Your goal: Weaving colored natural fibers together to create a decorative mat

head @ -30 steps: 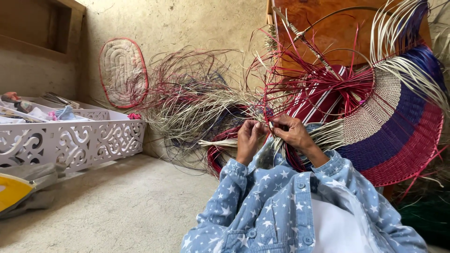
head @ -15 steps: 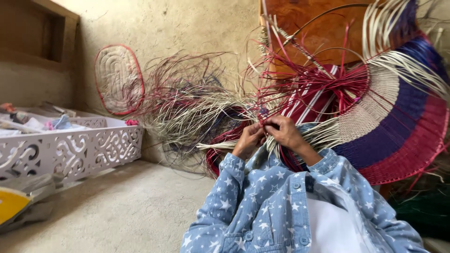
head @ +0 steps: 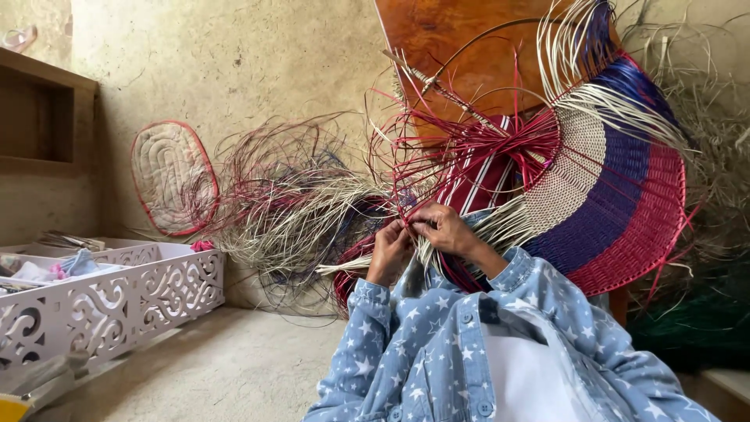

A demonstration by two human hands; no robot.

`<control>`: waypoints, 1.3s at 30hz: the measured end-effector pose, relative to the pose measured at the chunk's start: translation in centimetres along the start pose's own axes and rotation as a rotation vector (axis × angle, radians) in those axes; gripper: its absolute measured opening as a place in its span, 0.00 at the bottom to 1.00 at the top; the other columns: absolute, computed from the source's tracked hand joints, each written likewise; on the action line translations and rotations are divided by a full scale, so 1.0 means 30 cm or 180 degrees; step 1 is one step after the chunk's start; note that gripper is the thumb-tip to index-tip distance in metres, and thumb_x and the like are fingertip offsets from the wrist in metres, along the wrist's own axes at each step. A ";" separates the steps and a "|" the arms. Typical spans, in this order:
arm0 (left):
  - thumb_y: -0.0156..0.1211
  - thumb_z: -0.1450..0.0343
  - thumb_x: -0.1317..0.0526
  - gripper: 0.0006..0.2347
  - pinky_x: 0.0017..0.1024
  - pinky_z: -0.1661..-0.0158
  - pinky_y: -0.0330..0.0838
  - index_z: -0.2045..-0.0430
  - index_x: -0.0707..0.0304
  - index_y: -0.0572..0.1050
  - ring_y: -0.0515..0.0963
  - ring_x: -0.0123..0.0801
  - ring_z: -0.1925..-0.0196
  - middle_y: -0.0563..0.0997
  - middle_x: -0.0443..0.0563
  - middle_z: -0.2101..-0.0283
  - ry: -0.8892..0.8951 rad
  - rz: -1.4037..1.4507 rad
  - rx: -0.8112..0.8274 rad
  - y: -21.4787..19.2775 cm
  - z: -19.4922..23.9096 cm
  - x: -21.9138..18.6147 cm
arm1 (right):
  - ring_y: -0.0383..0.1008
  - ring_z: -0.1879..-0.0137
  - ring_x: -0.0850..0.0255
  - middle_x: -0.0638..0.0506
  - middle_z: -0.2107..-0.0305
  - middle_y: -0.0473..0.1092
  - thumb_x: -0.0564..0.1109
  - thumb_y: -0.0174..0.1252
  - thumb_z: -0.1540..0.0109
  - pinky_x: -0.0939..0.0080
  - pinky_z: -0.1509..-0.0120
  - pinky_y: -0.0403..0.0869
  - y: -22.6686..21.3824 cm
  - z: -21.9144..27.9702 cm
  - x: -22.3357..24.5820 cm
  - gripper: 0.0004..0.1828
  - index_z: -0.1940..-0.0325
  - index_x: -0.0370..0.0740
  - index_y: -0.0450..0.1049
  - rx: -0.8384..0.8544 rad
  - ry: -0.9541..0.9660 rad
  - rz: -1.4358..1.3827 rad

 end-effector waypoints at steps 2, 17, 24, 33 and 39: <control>0.61 0.26 0.65 0.04 0.21 0.77 0.75 0.68 0.66 0.75 0.79 0.25 0.79 0.80 0.51 0.79 -0.0049 0.0087 -0.0046 0.011 -0.007 0.003 | 0.78 0.58 0.44 0.42 0.71 0.74 0.40 0.64 0.39 0.50 0.49 0.75 -0.009 -0.009 0.007 0.02 0.63 0.42 0.82 0.0029 -0.0035 -0.0060; 0.58 0.25 0.67 0.02 0.16 0.70 0.73 0.67 0.64 0.77 0.78 0.20 0.75 0.81 0.46 0.75 0.0368 0.0202 -0.0194 0.024 -0.052 0.109 | 0.75 0.67 0.55 0.47 0.75 0.71 0.46 0.68 0.38 0.58 0.60 0.73 -0.012 -0.017 0.017 0.03 0.63 0.48 0.83 -0.0033 0.0221 0.0353; 0.67 0.27 0.57 0.11 0.27 0.59 0.76 0.57 0.63 0.82 0.81 0.29 0.62 0.83 0.55 0.63 0.1102 -0.0933 -0.1329 0.089 0.109 -0.148 | 0.79 0.63 0.48 0.45 0.74 0.73 0.44 0.67 0.37 0.56 0.56 0.75 0.002 -0.012 0.021 0.04 0.65 0.44 0.80 -0.0149 0.0242 0.0391; 0.69 0.31 0.68 0.20 0.17 0.67 0.78 0.45 0.74 0.72 0.81 0.24 0.69 0.83 0.55 0.69 0.0677 0.0312 -0.0550 0.136 0.090 -0.101 | 0.78 0.62 0.41 0.41 0.74 0.73 0.40 0.62 0.35 0.50 0.55 0.75 -0.023 -0.025 0.089 0.05 0.66 0.39 0.77 -0.0241 0.0131 0.0435; 0.69 0.31 0.70 0.19 0.20 0.61 0.77 0.45 0.75 0.74 0.80 0.22 0.64 0.84 0.55 0.63 0.0948 0.0252 -0.0641 0.142 0.089 -0.064 | 0.78 0.61 0.41 0.41 0.74 0.74 0.39 0.62 0.36 0.50 0.55 0.75 -0.035 -0.026 0.092 0.03 0.65 0.39 0.77 -0.0222 0.0127 0.0492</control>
Point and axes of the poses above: each hand's wrist, its own z-axis away from the middle knuckle, its own y-axis out of the palm, x = y × z, the point moved 1 cm from there along -z, towards the middle knuckle
